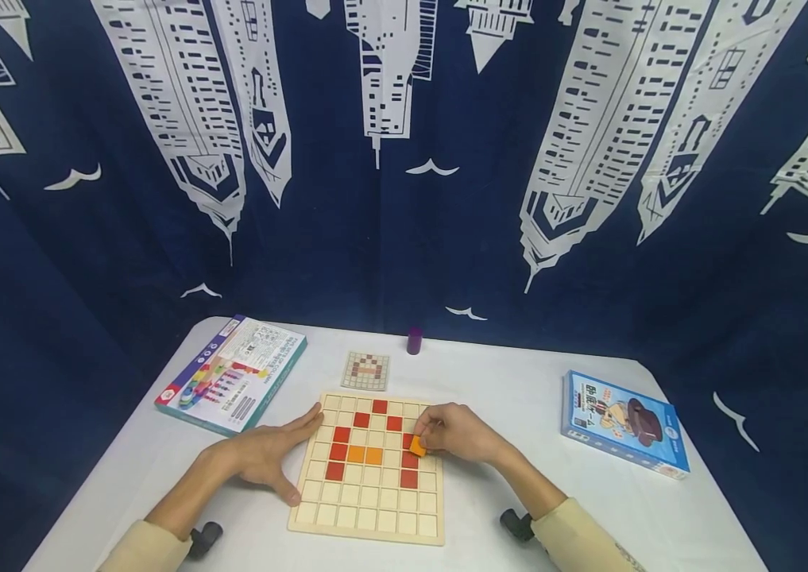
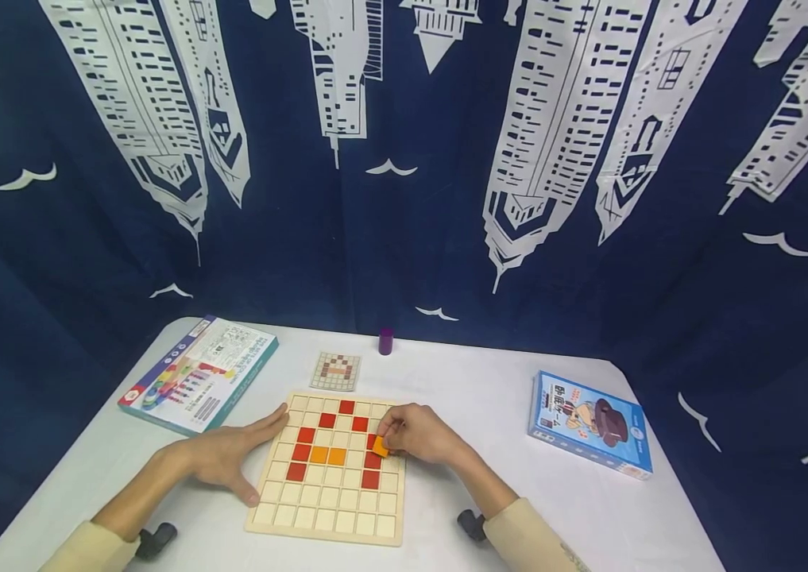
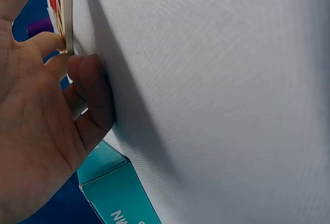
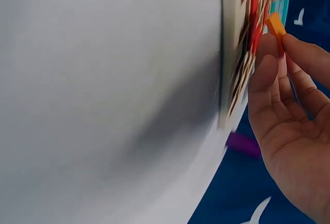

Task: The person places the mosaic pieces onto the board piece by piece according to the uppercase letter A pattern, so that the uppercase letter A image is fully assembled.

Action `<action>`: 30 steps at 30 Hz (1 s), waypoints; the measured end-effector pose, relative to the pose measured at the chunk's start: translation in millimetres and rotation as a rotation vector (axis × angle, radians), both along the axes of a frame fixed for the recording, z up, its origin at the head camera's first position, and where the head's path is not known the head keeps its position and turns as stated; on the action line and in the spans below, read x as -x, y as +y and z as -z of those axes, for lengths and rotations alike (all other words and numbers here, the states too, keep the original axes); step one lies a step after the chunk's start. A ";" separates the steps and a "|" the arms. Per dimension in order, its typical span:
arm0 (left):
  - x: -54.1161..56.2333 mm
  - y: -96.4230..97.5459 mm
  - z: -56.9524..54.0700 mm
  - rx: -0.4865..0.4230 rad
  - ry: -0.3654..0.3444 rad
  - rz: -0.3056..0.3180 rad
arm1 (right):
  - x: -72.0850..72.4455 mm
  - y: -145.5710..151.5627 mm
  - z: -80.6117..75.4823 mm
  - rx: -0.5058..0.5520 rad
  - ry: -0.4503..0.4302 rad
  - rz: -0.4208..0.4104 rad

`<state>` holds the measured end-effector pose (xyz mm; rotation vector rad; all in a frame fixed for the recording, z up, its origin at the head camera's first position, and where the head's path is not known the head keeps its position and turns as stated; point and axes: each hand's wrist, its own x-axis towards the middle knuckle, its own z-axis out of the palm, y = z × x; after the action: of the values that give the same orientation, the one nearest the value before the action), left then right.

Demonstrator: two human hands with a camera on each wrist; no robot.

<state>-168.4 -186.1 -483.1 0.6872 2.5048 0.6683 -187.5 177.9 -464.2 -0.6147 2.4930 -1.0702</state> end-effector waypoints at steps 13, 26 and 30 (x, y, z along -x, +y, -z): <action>0.4 1.1 1.0 -0.006 0.000 0.004 | -2.3 -40.1 5.2 -0.108 0.110 -0.098; -0.6 7.4 -4.7 0.009 0.015 0.008 | -3.9 -38.4 10.1 -0.155 0.148 -0.102; -1.7 11.5 -6.7 0.006 0.017 0.023 | -5.9 -36.0 9.7 -0.172 0.156 -0.103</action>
<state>-166.7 -174.6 -476.4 0.7210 2.5094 0.6498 -181.6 141.9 -473.9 -0.7920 2.6180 -0.7878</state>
